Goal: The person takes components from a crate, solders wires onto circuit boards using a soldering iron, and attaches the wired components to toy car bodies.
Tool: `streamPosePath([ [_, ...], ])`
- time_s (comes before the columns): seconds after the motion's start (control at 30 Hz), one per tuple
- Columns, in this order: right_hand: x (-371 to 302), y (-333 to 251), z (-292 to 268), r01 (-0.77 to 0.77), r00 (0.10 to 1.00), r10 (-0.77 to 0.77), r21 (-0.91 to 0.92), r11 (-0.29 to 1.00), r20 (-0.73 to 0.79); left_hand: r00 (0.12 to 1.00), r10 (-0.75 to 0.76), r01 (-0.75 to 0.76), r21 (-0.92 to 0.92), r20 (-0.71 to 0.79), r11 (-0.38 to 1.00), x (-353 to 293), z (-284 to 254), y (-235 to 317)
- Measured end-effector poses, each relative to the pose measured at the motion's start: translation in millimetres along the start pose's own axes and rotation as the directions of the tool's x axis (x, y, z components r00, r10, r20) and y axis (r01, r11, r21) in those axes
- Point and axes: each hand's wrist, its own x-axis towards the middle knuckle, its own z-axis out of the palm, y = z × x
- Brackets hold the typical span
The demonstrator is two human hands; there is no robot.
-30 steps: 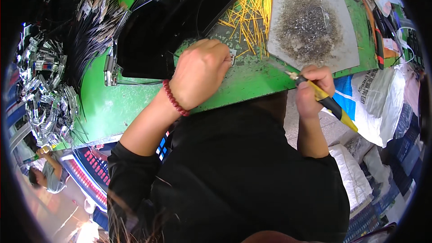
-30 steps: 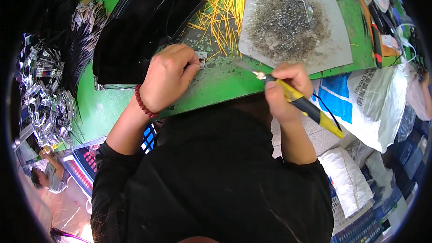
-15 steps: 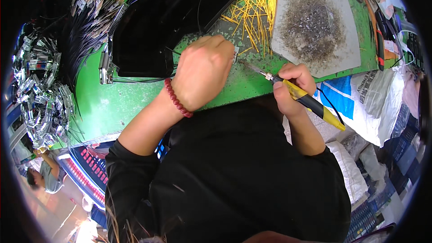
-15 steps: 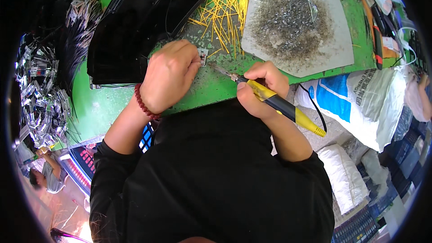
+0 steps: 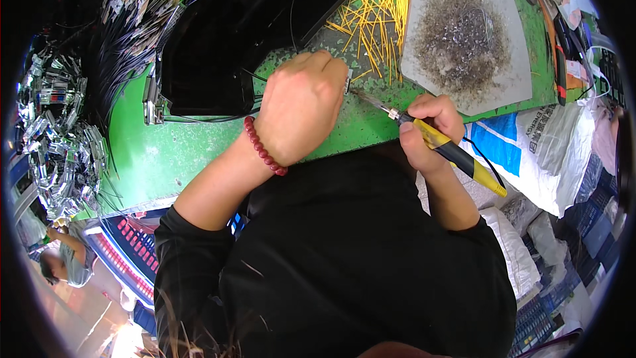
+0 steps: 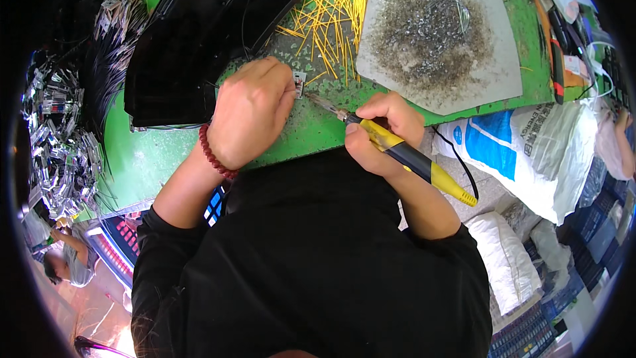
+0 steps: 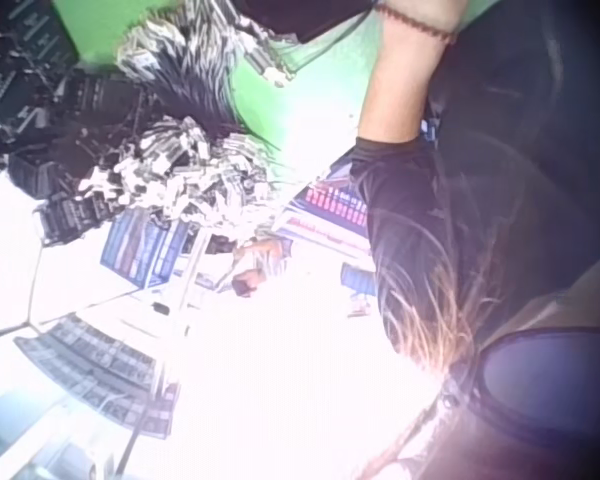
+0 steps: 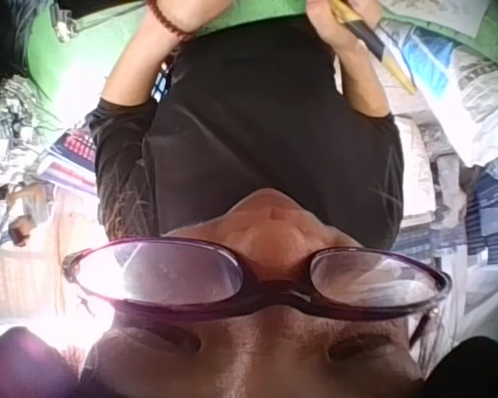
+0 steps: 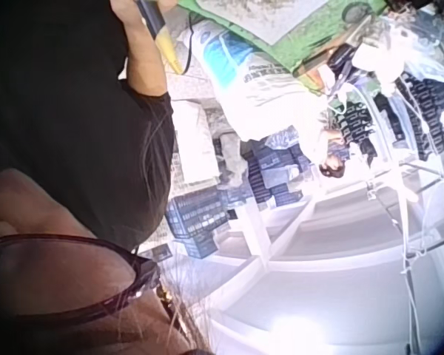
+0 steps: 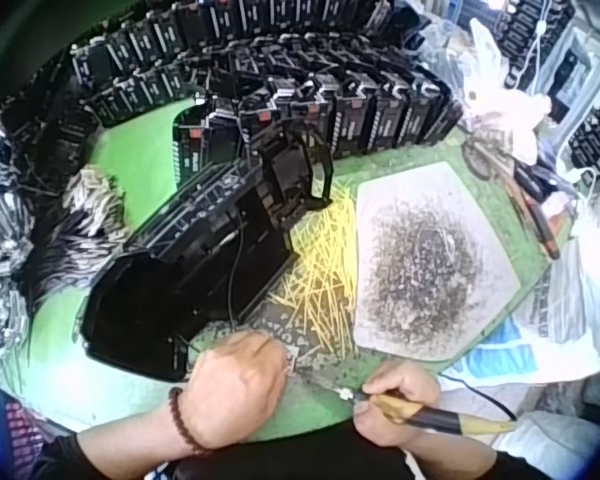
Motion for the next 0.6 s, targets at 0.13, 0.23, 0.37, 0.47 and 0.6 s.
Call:
streamPosePath([
  [0.13,-0.2,1.4,-0.9,0.022,0.999,-0.021,-0.025,0.999,0.029,1.0,-0.011,0.011,0.006,-0.013,1.0,-1.7,2.6,1.1],
  [0.23,0.5,-1.2,0.1,0.01,1.0,-0.009,-0.041,0.999,0.028,1.0,0.006,-0.006,0.006,-0.021,1.0,-1.2,2.2,1.6],
  [0.37,1.6,-0.1,0.1,0.017,0.999,-0.015,-0.042,0.999,0.038,0.999,0.007,-0.007,0.012,-0.031,1.0,-1.1,2.9,1.2],
  [0.47,2.6,-1.1,0.5,-0.034,0.998,0.035,-0.018,0.999,0.054,1.0,0.005,-0.004,0.012,-0.029,1.0,-1.4,2.5,0.5],
  [0.6,0.0,5.0,1.3,0.039,0.998,-0.037,0.032,0.999,-0.042,0.999,0.019,-0.019,0.005,-0.033,1.0,-1.0,3.6,-0.4],
])
